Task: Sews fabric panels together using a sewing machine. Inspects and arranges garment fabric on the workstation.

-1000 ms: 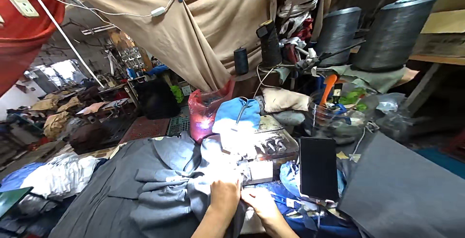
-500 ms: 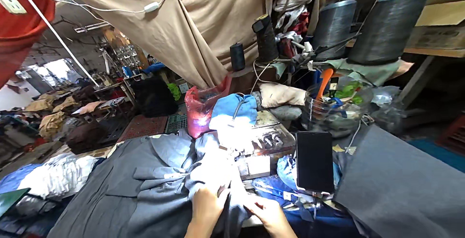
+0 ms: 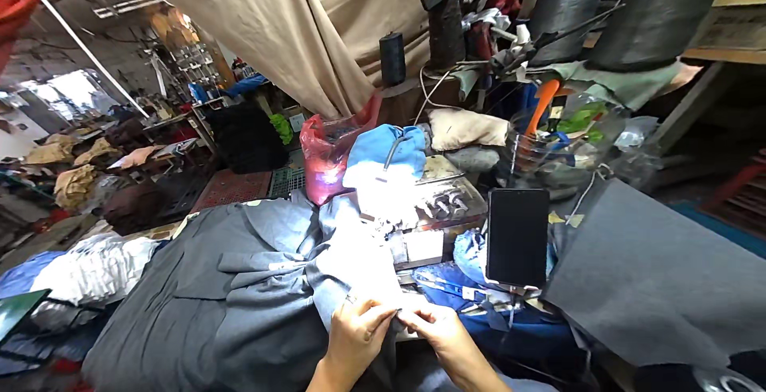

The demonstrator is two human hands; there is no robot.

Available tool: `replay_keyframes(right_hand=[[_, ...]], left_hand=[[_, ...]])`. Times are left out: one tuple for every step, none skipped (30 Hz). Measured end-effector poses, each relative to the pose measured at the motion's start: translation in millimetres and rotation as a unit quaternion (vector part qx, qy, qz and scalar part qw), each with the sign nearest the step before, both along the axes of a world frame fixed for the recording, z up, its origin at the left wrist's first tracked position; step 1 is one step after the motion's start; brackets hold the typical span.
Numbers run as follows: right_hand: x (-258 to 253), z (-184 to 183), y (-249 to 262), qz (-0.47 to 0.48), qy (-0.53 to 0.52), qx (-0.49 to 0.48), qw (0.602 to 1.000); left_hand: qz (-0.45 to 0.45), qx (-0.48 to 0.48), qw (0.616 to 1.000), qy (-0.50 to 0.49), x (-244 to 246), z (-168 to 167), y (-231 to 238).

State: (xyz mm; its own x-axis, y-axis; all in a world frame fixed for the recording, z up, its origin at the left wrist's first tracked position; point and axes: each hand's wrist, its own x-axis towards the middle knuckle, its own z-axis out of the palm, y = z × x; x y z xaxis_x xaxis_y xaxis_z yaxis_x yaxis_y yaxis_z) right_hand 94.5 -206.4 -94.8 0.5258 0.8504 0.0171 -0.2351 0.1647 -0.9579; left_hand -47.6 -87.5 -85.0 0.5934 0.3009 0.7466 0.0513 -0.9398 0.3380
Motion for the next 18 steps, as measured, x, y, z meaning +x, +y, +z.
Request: replay_keyframes(right_hand=[[1,0,0,0.004,-0.006,-0.002,1.000],[1,0,0,0.008,-0.014,-0.004,1.000],[1,0,-1,0.013,-0.021,-0.006,1.000],[1,0,-1,0.016,-0.026,-0.005,1.000],[2,1,-1,0.018,-0.031,-0.004,0.999],[2,1,-1,0.022,-0.036,-0.004,0.999],[2,1,-1,0.025,-0.041,-0.005,0.999],[3,1,-1,0.028,-0.046,-0.005,0.999],[4,0,0,0.028,-0.048,-0.002,0.998],[4,-1,1,0.026,-0.047,0.004,0.999],[4,-1,2,0.021,-0.045,0.008,0.999],[4,-1,3,0.012,-0.039,0.007,0.999],[3,1,4,0.005,-0.033,0.003,0.999],[3,3,5,0.001,-0.029,-0.001,1.000],[3,5,6,-0.002,-0.031,-0.004,1.000],[2,5,7,-0.011,-0.044,-0.005,0.999],[2,3,8,-0.026,-0.068,-0.002,0.997],[1,-3,10,-0.043,-0.106,-0.003,0.993]], left_hand=[[-0.005,0.002,1.000,-0.003,0,0,0],[-0.009,0.003,1.000,-0.005,0,0,0],[-0.010,0.006,1.000,-0.007,1,1,0],[-0.010,0.009,1.000,-0.005,1,1,0],[-0.014,0.010,1.000,-0.001,1,2,-1],[-0.019,0.011,1.000,0.006,1,2,-1],[-0.026,0.016,0.999,0.013,1,3,0],[-0.034,0.025,0.999,0.018,0,3,0],[-0.042,0.036,0.998,0.019,0,3,1],[-0.049,0.046,0.998,0.015,-1,3,2],[-0.053,0.055,0.997,0.008,-1,2,2],[-0.047,0.065,0.997,-0.001,-1,0,2],[-0.026,0.078,0.997,-0.007,-1,-3,1],[0.007,0.095,0.995,-0.002,0,-7,1],[0.051,0.122,0.991,0.015,1,-9,2],[0.092,0.150,0.984,0.032,3,-10,4],[0.125,0.171,0.976,0.041,7,-10,8],[0.153,0.189,0.969,0.047,10,-8,11]])
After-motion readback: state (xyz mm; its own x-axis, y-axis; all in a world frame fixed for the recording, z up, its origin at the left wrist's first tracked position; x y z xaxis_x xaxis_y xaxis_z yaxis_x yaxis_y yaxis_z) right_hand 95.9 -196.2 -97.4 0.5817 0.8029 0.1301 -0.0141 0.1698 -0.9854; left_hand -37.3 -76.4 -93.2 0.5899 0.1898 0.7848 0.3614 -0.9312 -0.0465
